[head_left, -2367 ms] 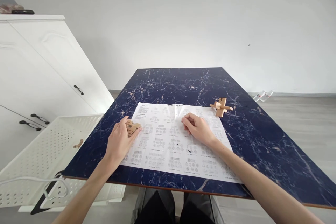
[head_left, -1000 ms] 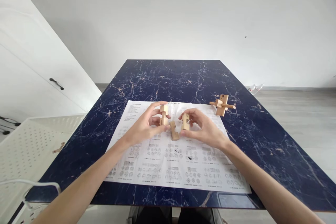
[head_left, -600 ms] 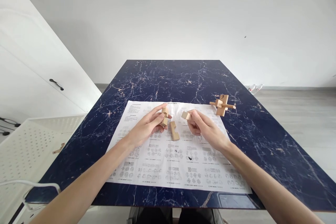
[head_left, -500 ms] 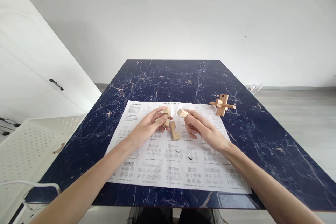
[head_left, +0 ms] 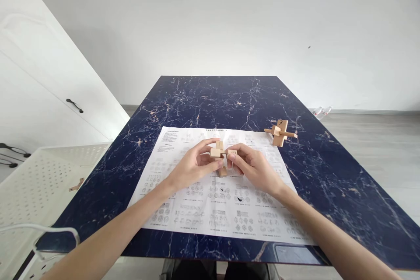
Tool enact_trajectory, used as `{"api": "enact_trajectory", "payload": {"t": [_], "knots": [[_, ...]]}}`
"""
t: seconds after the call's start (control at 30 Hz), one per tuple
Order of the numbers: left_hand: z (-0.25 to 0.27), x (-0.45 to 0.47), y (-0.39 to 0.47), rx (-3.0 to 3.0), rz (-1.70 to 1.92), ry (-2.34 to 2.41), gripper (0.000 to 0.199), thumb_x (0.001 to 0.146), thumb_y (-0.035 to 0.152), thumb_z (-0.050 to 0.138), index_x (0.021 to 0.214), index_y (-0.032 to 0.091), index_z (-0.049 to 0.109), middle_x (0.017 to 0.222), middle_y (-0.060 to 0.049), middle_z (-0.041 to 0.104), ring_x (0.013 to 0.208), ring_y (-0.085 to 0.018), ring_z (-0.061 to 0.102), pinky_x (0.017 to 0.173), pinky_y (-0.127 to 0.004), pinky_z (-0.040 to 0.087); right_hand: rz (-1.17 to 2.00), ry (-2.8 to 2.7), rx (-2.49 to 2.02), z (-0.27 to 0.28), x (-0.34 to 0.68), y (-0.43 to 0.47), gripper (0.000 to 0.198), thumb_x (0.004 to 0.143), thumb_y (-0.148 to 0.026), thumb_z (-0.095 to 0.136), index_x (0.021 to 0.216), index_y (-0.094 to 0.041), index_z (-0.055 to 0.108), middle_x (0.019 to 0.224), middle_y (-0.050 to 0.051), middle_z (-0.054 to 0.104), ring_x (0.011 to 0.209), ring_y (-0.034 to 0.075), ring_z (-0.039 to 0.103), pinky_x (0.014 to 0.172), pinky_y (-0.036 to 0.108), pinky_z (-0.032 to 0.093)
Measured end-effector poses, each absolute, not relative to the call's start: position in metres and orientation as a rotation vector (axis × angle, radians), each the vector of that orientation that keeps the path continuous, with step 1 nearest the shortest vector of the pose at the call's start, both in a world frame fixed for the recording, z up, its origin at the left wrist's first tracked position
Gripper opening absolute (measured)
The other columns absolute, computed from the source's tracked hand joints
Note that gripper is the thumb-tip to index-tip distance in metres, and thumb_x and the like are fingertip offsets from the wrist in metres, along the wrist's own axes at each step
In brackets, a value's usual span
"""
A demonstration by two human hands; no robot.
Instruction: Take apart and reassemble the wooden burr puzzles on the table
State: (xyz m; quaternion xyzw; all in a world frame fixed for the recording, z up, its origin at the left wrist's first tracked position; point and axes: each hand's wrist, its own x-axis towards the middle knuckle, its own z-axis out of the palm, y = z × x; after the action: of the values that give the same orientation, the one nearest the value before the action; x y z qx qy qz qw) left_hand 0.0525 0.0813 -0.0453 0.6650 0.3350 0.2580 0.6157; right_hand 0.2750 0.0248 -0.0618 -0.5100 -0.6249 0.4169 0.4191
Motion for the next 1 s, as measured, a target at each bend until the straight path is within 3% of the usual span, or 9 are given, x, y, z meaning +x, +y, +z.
{"api": "enact_trajectory", "payload": {"t": [0.1, 0.17, 0.47, 0.73, 1.0], "knots": [[-0.044, 0.055, 0.076, 1.554, 0.611, 0.751, 0.063, 0.095, 0.041, 0.079, 0.151, 0.031, 0.052, 0.126, -0.008, 0.073, 0.110, -0.027, 0.077, 0.096, -0.047, 0.066, 0.930, -1.606, -1.370, -0.062, 0.274, 0.025, 0.044, 0.107, -0.056, 0.049, 0.081, -0.023, 0.061, 0.066, -0.001, 0.060, 0.056, 0.014, 0.047, 0.057, 0.031, 0.039], [-0.044, 0.056, 0.074, 1.577, 0.621, 0.752, 0.063, 0.094, 0.040, 0.079, 0.151, 0.031, 0.053, 0.125, -0.008, 0.073, 0.107, -0.027, 0.078, 0.095, -0.047, 0.066, 0.892, -1.627, -1.396, -0.062, 0.273, 0.024, 0.046, 0.107, -0.056, 0.048, 0.076, -0.024, 0.058, 0.064, -0.001, 0.059, 0.056, 0.014, 0.046, 0.057, 0.031, 0.038], [-0.045, 0.058, 0.067, 1.724, 0.696, 0.752, 0.059, 0.092, 0.037, 0.082, 0.145, 0.029, 0.059, 0.122, -0.007, 0.074, 0.105, -0.026, 0.079, 0.095, -0.045, 0.068, 0.823, -1.570, -1.446, -0.061, 0.265, 0.018, 0.052, 0.106, -0.059, 0.050, 0.068, -0.024, 0.054, 0.057, -0.001, 0.057, 0.051, 0.013, 0.044, 0.055, 0.031, 0.037], [-0.050, 0.058, 0.067, 1.895, 0.772, 0.725, 0.058, 0.092, 0.037, 0.082, 0.143, 0.026, 0.057, 0.120, -0.007, 0.077, 0.098, -0.023, 0.080, 0.091, -0.042, 0.068, 1.069, -1.375, -1.426, -0.060, 0.260, 0.015, 0.068, 0.103, -0.076, 0.045, 0.061, -0.023, 0.055, 0.048, 0.000, 0.054, 0.044, 0.013, 0.043, 0.049, 0.029, 0.038], [-0.047, 0.061, 0.065, 1.805, 0.720, 0.690, 0.038, 0.106, 0.041, 0.063, 0.139, 0.023, 0.057, 0.106, -0.006, 0.078, 0.093, -0.022, 0.079, 0.087, -0.039, 0.066, 1.068, -1.385, -1.432, -0.060, 0.259, 0.014, 0.069, 0.105, -0.075, 0.041, 0.063, -0.023, 0.055, 0.054, 0.002, 0.058, 0.049, 0.015, 0.047, 0.053, 0.031, 0.039]]}}
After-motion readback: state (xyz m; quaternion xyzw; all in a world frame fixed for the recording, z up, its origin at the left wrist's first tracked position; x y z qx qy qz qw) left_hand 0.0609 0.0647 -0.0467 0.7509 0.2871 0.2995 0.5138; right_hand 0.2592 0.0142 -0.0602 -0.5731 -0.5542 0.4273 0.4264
